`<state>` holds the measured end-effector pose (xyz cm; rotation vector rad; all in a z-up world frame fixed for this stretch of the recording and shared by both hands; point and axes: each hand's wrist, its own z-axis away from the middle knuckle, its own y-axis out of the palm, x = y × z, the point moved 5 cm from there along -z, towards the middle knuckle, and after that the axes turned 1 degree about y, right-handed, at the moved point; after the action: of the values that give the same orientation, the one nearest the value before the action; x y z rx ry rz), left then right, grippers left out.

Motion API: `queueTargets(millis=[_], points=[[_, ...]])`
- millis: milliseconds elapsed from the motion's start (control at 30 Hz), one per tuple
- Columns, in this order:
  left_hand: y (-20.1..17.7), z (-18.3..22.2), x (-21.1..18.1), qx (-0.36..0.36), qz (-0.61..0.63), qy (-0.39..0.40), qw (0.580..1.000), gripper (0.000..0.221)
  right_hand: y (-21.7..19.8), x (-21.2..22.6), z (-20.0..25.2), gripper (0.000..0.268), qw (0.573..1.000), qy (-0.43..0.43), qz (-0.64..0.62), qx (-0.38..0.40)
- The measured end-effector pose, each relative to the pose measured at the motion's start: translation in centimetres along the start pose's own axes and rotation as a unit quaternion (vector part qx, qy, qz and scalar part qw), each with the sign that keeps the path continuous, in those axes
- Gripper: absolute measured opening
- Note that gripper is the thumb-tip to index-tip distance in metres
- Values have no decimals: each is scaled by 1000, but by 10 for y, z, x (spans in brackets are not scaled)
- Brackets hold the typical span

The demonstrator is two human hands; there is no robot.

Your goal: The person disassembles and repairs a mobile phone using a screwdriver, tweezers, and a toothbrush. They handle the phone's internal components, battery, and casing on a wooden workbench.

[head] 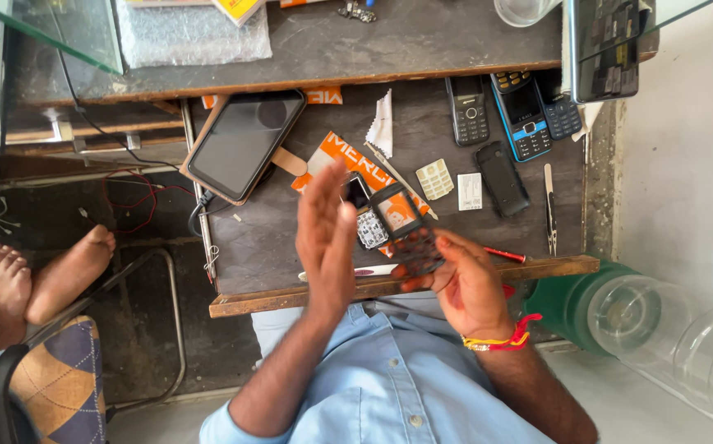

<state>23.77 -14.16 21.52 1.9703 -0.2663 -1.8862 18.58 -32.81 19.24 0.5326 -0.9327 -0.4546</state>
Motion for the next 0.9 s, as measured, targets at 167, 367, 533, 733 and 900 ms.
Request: queueTargets(millis=[167, 367, 533, 733, 900], points=[[4, 45, 12, -1, 120, -220, 968, 51, 10, -13, -1, 29, 996, 44, 77, 19], [-34, 59, 7, -73, 109, -199, 971, 42, 20, 64, -29, 17, 636, -253, 712, -157], [-41, 54, 2, -64, 165, -266, 947, 37, 45, 76, -55, 37, 522, -357, 765, -124], [-38, 44, 5, -49, 198, -284, 937, 39, 35, 75, -63, 27, 483, -339, 795, -143], [-37, 39, 9, -37, 207, -273, 939, 37, 34, 81, -55, 15, 504, -380, 763, -139]])
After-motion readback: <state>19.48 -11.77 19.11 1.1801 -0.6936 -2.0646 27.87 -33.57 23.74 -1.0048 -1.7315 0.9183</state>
